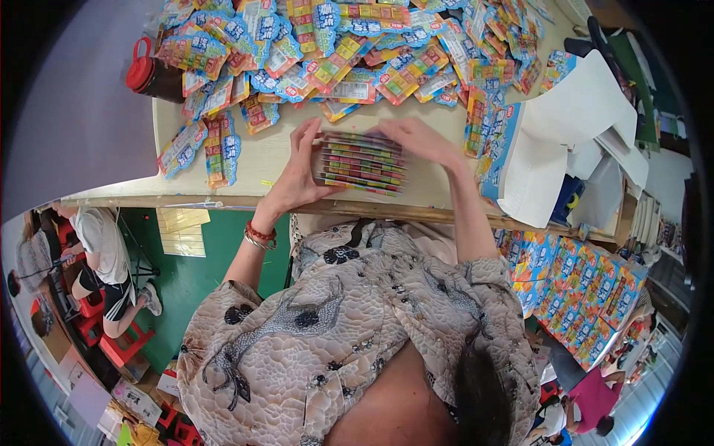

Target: Manually organizing and packing small card packets into retail display boxes.

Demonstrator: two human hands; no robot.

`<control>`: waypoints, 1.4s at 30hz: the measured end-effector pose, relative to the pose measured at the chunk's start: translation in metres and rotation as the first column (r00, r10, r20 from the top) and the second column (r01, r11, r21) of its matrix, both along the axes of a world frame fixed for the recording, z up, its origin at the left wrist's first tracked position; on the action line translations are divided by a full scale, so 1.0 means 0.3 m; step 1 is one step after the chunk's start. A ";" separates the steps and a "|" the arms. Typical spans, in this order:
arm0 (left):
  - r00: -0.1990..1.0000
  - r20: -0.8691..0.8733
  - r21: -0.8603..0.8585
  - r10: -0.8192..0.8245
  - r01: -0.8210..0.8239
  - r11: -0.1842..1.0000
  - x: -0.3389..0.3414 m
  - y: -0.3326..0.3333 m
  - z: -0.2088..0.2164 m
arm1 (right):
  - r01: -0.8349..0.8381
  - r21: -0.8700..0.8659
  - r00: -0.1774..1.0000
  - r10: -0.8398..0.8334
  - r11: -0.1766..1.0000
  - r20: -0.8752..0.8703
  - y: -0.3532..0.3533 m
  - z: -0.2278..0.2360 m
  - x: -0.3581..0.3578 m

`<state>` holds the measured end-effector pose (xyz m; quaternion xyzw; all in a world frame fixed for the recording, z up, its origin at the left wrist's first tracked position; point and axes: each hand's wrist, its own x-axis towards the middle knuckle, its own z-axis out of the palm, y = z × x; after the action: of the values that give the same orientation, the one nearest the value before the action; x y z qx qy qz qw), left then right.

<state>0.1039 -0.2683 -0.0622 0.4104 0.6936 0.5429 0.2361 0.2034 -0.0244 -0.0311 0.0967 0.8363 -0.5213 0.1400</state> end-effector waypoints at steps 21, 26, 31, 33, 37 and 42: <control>0.956 -0.115 -0.044 -0.268 0.265 0.963 -0.045 0.021 0.000 | 0.040 0.780 0.963 0.183 0.625 -0.197 0.060 -0.048 -0.059; 0.949 -0.139 -0.067 -0.284 0.277 0.959 -0.052 0.024 -0.010 | 0.405 0.399 0.833 -0.152 0.822 -0.532 0.053 -0.096 0.026; 0.958 -0.038 -0.136 -0.283 0.276 0.952 -0.047 0.026 0.010 | 0.360 0.200 0.918 -0.307 0.911 -0.252 0.019 -0.063 0.071; 0.948 0.114 -0.108 -0.296 0.308 0.945 -0.035 0.037 0.025 | 0.297 0.100 0.936 -0.269 0.950 -0.228 0.007 -0.061 0.083; 0.978 -0.052 -0.030 -0.204 0.203 0.979 -0.008 0.027 -0.026 | 0.189 -0.155 0.955 -0.218 0.970 -0.199 -0.053 -0.020 0.075; 0.981 0.072 -0.112 -0.180 0.187 0.976 0.005 0.034 -0.010 | 0.397 -0.543 0.825 -0.546 0.740 -0.141 -0.106 -0.089 0.181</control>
<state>0.1053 -0.2581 -0.0651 0.4410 0.6761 0.4890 0.3307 0.2577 -0.0562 -0.0579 0.1909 0.6338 -0.7424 -0.1032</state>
